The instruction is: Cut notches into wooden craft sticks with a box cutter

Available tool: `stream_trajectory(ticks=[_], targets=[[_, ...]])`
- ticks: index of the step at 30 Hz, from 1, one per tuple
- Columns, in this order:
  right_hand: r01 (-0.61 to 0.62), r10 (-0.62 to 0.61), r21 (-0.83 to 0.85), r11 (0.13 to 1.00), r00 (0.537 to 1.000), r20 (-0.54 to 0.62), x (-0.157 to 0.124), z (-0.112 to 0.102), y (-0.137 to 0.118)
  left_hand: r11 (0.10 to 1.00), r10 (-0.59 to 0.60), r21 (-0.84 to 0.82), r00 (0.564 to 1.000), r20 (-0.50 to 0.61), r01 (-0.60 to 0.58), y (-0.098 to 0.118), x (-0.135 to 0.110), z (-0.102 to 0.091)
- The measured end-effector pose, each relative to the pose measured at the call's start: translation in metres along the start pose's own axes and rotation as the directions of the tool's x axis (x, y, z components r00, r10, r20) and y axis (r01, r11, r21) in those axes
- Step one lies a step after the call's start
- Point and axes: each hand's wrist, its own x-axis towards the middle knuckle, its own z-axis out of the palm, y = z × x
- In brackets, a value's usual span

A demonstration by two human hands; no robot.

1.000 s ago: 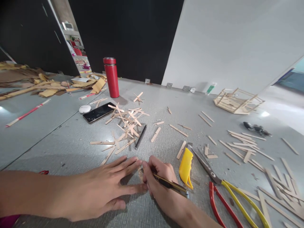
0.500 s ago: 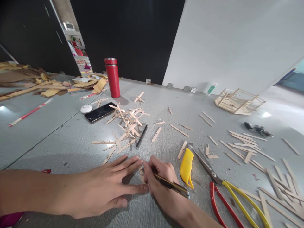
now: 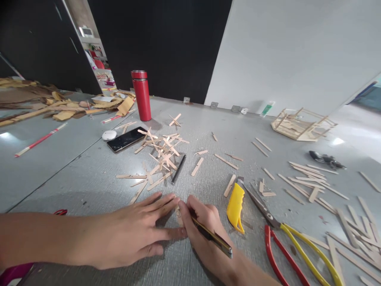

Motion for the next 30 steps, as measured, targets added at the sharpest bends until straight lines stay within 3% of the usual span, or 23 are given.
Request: stream_trajectory(ticks=[8,30], targets=[[0.074,-0.074,0.002,0.997,0.997,-0.003,-0.003,0.003,0.01,0.999,-0.01,0.032,1.0,-0.024,0.01,0.0,-0.001,0.01],[0.178,-0.177,-0.017,0.984,0.983,0.045,-0.002,0.0,0.016,0.985,0.012,0.172,1.0,0.006,-0.013,0.003,-0.002,0.004]])
